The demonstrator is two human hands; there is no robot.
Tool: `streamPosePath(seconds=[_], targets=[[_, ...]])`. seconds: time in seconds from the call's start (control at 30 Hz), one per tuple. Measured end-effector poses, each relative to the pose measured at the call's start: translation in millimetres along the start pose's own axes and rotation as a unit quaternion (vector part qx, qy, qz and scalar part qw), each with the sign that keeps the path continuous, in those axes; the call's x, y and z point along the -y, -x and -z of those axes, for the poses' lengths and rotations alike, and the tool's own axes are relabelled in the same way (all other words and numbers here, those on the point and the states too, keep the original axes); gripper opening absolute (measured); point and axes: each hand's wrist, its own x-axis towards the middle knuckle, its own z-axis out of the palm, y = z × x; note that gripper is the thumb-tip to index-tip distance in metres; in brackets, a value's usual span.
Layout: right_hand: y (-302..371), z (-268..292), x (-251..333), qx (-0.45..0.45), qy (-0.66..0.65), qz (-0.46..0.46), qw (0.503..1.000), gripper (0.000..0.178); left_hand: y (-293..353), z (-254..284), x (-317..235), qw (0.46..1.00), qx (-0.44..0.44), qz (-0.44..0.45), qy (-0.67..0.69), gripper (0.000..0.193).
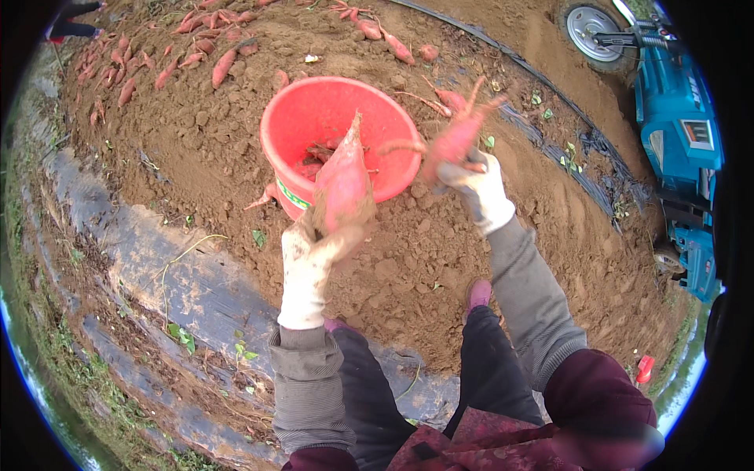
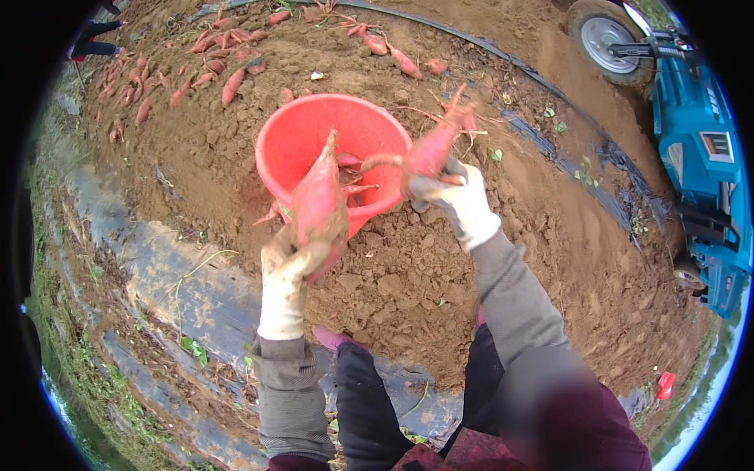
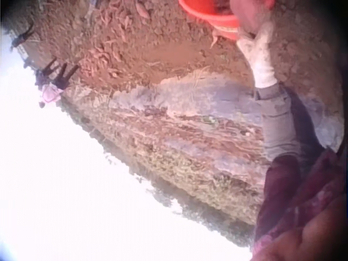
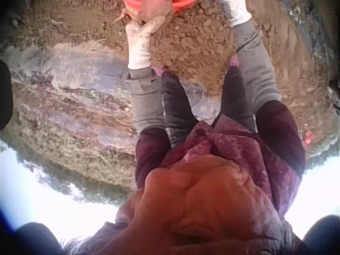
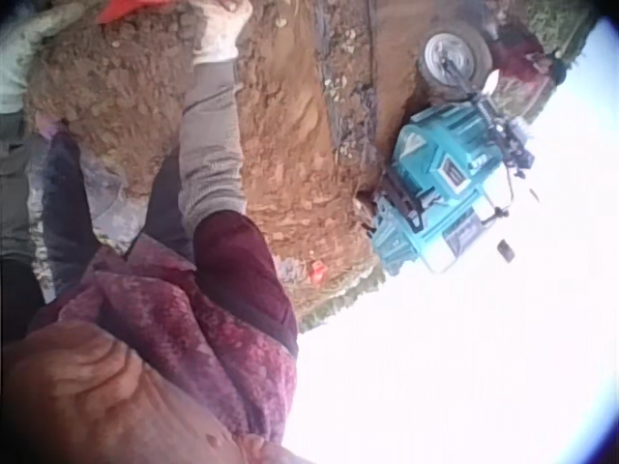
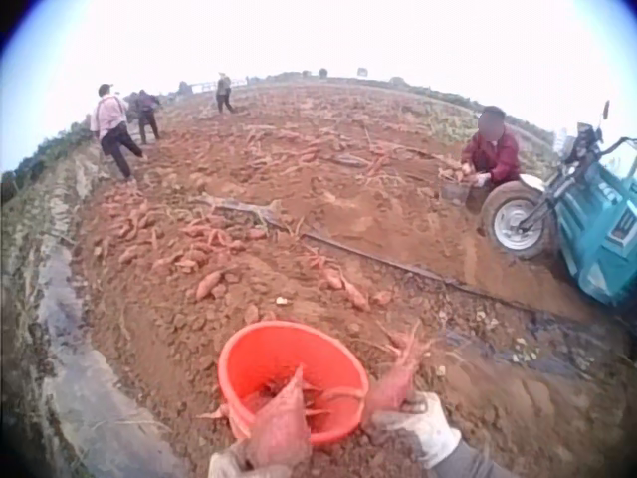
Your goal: The person picks sweet potatoes from the soil and places them into a red bucket. They then carry the bucket to a blue three-wheeled vehicle and pour the sweet potatoes into its cargo bed. The person repeats this process, gathering more sweet potatoes from the field.
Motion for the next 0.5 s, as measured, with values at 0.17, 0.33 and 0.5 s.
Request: streamPosePath(seconds=[0.17,0.33,0.5], targets=[[-77,-84,-23,0.0,0.496,0.075,0.865,0.052,-49,16,6,0.971,-0.198,-0.057,-0.117,0.056],[-41,-117,-79,0.265,0.604,-0.064,0.749,0.075,-76,37,75,0.98,-0.188,-0.067,-0.004,0.089],[9,-187,-146,0.271,0.725,-0.042,0.632,0.041,-63,77,106,0.968,-0.237,0.044,-0.072,0.094]])
